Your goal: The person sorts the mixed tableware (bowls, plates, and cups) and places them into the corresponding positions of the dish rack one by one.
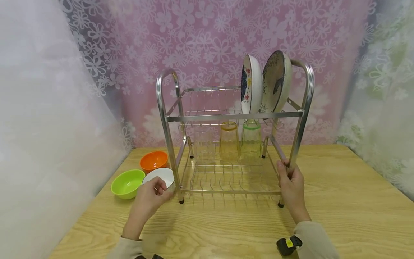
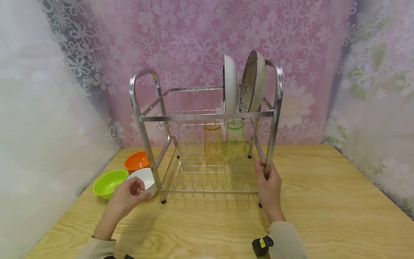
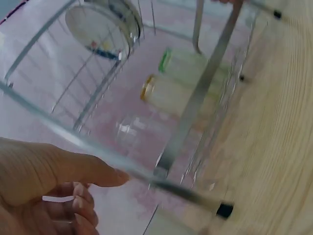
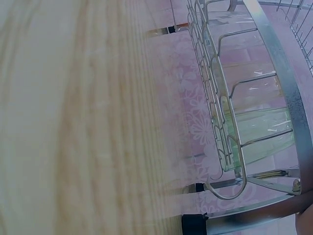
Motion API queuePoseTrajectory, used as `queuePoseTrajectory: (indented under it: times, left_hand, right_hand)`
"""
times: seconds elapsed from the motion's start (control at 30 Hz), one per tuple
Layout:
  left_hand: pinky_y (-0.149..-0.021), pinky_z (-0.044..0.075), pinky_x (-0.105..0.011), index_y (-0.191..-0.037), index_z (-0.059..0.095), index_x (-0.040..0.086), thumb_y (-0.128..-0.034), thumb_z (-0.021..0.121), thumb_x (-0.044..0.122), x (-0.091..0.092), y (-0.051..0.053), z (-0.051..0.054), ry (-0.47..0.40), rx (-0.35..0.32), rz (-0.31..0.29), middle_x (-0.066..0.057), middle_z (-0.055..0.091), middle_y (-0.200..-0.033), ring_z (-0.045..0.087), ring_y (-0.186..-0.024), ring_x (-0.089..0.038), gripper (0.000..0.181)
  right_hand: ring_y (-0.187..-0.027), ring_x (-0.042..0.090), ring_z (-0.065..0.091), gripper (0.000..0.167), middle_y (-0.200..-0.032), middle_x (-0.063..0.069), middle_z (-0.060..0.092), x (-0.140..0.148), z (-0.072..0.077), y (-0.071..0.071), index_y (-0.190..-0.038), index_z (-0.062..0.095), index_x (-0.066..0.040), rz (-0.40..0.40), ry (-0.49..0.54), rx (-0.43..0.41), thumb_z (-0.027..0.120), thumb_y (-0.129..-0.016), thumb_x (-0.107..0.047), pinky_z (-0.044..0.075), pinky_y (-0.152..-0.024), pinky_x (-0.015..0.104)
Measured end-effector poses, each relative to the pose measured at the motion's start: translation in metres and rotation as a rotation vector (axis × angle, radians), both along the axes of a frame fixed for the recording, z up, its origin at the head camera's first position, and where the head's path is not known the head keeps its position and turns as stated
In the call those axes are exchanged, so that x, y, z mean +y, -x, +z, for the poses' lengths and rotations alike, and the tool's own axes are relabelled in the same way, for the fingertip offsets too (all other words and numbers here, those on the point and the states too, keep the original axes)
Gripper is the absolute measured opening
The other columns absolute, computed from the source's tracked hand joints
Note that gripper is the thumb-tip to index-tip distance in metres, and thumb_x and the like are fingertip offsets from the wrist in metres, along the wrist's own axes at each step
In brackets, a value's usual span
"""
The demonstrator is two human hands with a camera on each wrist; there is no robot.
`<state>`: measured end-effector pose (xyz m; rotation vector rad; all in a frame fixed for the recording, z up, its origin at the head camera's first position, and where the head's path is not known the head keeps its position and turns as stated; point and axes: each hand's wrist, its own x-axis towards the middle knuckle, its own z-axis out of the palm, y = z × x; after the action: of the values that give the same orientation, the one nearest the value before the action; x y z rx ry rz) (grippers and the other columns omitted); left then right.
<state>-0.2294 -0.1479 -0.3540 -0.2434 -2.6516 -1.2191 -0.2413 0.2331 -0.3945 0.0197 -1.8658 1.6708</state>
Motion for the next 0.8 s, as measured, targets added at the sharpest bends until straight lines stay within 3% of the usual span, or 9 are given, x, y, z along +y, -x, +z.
queuePoseTrajectory:
  times: [0.07, 0.13, 0.23, 0.33, 0.53, 0.8]
  left_hand:
    - [-0.061, 0.041, -0.030, -0.082, 0.053, 0.005, -0.0731, 0.080, 0.008, -0.010, 0.001, -0.003, 0.029, 0.014, 0.094, -0.010, 0.054, -0.081, 0.049, -0.072, -0.022, 0.028]
    - [-0.070, 0.043, -0.038, -0.090, 0.054, 0.002, -0.0706, 0.082, 0.010, -0.018, 0.001, -0.008, 0.032, 0.021, 0.174, -0.020, 0.052, -0.100, 0.046, -0.090, -0.034, 0.035]
    - [-0.085, 0.037, -0.053, -0.106, 0.054, 0.000, -0.0661, 0.086, 0.013, -0.021, 0.003, -0.016, 0.007, 0.056, 0.273, -0.030, 0.032, -0.130, 0.028, -0.114, -0.046, 0.053]
    - [-0.092, 0.031, -0.060, -0.122, 0.049, 0.000, -0.0639, 0.087, 0.015, -0.017, 0.010, -0.026, -0.068, 0.067, 0.336, -0.030, 0.016, -0.140, 0.015, -0.122, -0.049, 0.071]
    - [-0.091, 0.037, -0.063, -0.135, 0.037, 0.003, -0.0608, 0.089, 0.022, -0.005, 0.022, -0.048, -0.218, 0.051, 0.385, -0.030, 0.015, -0.138, 0.013, -0.127, -0.046, 0.093]
    - [-0.101, 0.031, -0.058, -0.140, 0.027, 0.002, -0.0585, 0.092, 0.018, -0.002, 0.032, -0.079, -0.324, 0.199, 0.389, -0.026, 0.025, -0.134, 0.026, -0.124, -0.039, 0.106]
  right_hand:
    - [-0.047, 0.007, 0.034, 0.013, -0.059, -0.003, 0.040, -0.001, 0.000, 0.000, -0.106, 0.052, -0.009, 0.006, 0.001, -0.004, 0.048, -0.102, -0.020, 0.031, -0.045, 0.028]
    - [-0.046, 0.007, 0.034, 0.012, -0.058, -0.003, 0.040, -0.002, 0.001, 0.001, -0.106, 0.051, -0.008, 0.019, 0.005, -0.009, 0.048, -0.102, -0.018, 0.031, -0.045, 0.028]
    - [-0.047, 0.007, 0.035, 0.011, -0.058, -0.004, 0.039, -0.002, 0.002, 0.000, -0.106, 0.051, -0.007, 0.021, -0.006, -0.018, 0.048, -0.102, -0.017, 0.031, -0.045, 0.028]
    - [-0.047, 0.007, 0.034, 0.013, -0.058, -0.004, 0.039, 0.000, 0.003, 0.000, -0.106, 0.051, -0.009, -0.001, -0.013, -0.019, 0.048, -0.102, -0.020, 0.031, -0.045, 0.028]
    - [-0.045, 0.008, 0.033, 0.016, -0.056, -0.003, 0.038, 0.001, 0.003, 0.000, -0.106, 0.051, -0.008, 0.000, 0.013, -0.004, 0.048, -0.102, -0.023, 0.030, -0.044, 0.028]
    - [-0.044, 0.007, 0.033, 0.014, -0.055, -0.004, 0.038, 0.001, 0.000, 0.000, -0.105, 0.051, -0.007, 0.019, 0.033, -0.003, 0.050, -0.101, -0.020, 0.028, -0.043, 0.028]
